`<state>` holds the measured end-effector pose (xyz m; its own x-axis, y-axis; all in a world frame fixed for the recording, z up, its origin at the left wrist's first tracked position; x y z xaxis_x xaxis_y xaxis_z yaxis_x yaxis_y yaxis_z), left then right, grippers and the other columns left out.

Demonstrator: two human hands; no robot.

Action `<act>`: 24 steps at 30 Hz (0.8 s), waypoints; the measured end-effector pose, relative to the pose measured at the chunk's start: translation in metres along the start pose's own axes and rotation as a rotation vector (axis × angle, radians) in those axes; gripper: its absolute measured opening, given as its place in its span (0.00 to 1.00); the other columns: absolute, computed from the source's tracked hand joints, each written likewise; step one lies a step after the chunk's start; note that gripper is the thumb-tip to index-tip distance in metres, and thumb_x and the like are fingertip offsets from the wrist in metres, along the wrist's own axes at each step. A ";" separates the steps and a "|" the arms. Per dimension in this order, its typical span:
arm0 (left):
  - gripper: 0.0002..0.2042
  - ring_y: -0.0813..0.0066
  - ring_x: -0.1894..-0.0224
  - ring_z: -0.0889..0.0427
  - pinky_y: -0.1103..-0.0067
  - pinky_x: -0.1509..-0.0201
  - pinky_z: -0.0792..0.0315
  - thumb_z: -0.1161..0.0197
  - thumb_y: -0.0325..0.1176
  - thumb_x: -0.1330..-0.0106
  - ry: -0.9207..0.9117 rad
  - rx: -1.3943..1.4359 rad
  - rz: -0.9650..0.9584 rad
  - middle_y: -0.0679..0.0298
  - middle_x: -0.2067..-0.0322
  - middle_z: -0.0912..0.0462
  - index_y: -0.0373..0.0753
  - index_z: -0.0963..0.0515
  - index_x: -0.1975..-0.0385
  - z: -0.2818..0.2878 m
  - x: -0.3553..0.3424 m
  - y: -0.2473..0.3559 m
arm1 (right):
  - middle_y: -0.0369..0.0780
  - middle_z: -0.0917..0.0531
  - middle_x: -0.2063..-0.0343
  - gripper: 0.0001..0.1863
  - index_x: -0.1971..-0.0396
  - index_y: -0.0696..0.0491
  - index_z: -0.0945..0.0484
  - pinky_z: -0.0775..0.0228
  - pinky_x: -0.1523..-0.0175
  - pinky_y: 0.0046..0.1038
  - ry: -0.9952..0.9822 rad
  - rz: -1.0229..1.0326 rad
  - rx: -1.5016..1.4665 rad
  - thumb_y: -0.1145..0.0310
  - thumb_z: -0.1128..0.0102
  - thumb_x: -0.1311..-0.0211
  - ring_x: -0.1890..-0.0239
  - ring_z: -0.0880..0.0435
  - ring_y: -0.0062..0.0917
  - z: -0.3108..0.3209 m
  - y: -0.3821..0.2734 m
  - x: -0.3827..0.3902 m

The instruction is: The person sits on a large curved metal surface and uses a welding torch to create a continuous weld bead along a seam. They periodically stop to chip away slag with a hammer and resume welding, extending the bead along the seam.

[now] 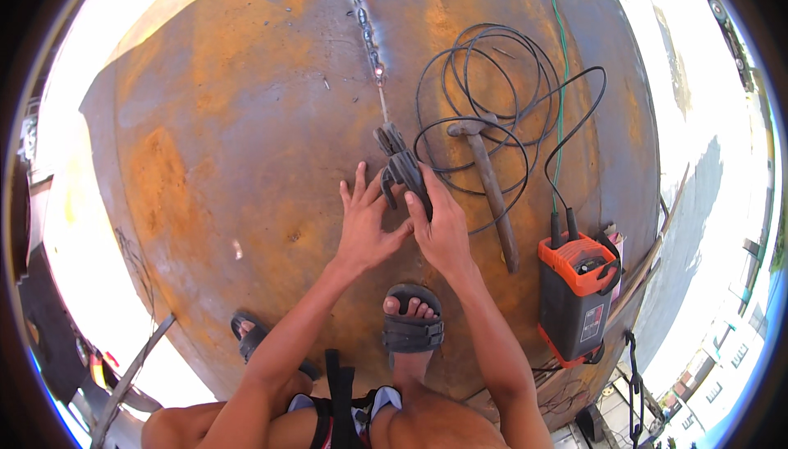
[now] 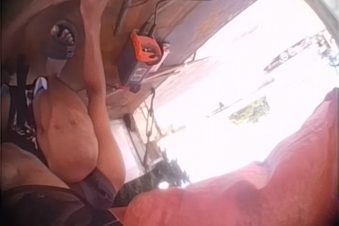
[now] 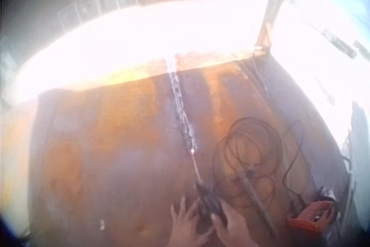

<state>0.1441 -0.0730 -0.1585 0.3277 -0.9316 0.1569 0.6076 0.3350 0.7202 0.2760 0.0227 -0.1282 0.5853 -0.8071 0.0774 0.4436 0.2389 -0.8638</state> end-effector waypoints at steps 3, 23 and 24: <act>0.32 0.35 0.17 0.53 0.31 0.21 0.62 0.27 0.52 0.36 0.008 0.000 -0.002 0.56 0.24 0.32 0.45 0.20 0.34 0.000 -0.001 0.000 | 0.58 0.17 0.40 0.27 0.31 0.64 0.29 0.23 0.38 0.42 0.015 0.026 0.012 0.64 0.40 0.21 0.39 0.16 0.53 -0.001 0.002 -0.001; 0.33 0.35 0.17 0.52 0.31 0.21 0.61 0.26 0.51 0.37 -0.001 -0.028 0.022 0.57 0.25 0.31 0.43 0.21 0.34 0.001 -0.002 0.002 | 0.58 0.16 0.42 0.27 0.30 0.63 0.29 0.23 0.40 0.43 0.004 0.009 0.013 0.64 0.40 0.20 0.42 0.16 0.53 -0.001 -0.001 -0.005; 0.33 0.35 0.17 0.52 0.31 0.21 0.61 0.26 0.51 0.37 0.000 -0.027 0.020 0.57 0.25 0.31 0.43 0.21 0.34 0.001 -0.003 0.002 | 0.58 0.16 0.43 0.27 0.30 0.63 0.29 0.23 0.40 0.43 0.002 0.004 0.011 0.64 0.40 0.20 0.42 0.16 0.53 -0.001 -0.001 -0.005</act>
<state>0.1443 -0.0699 -0.1567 0.3403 -0.9246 0.1711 0.6200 0.3574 0.6984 0.2723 0.0260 -0.1284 0.5863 -0.8068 0.0728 0.4486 0.2485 -0.8585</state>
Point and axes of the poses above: each hand's wrist, its own x-axis away from the middle knuckle, its own z-axis out of the back of the hand, y = z × x, the point moved 2 cm from there along -x, towards the middle knuckle
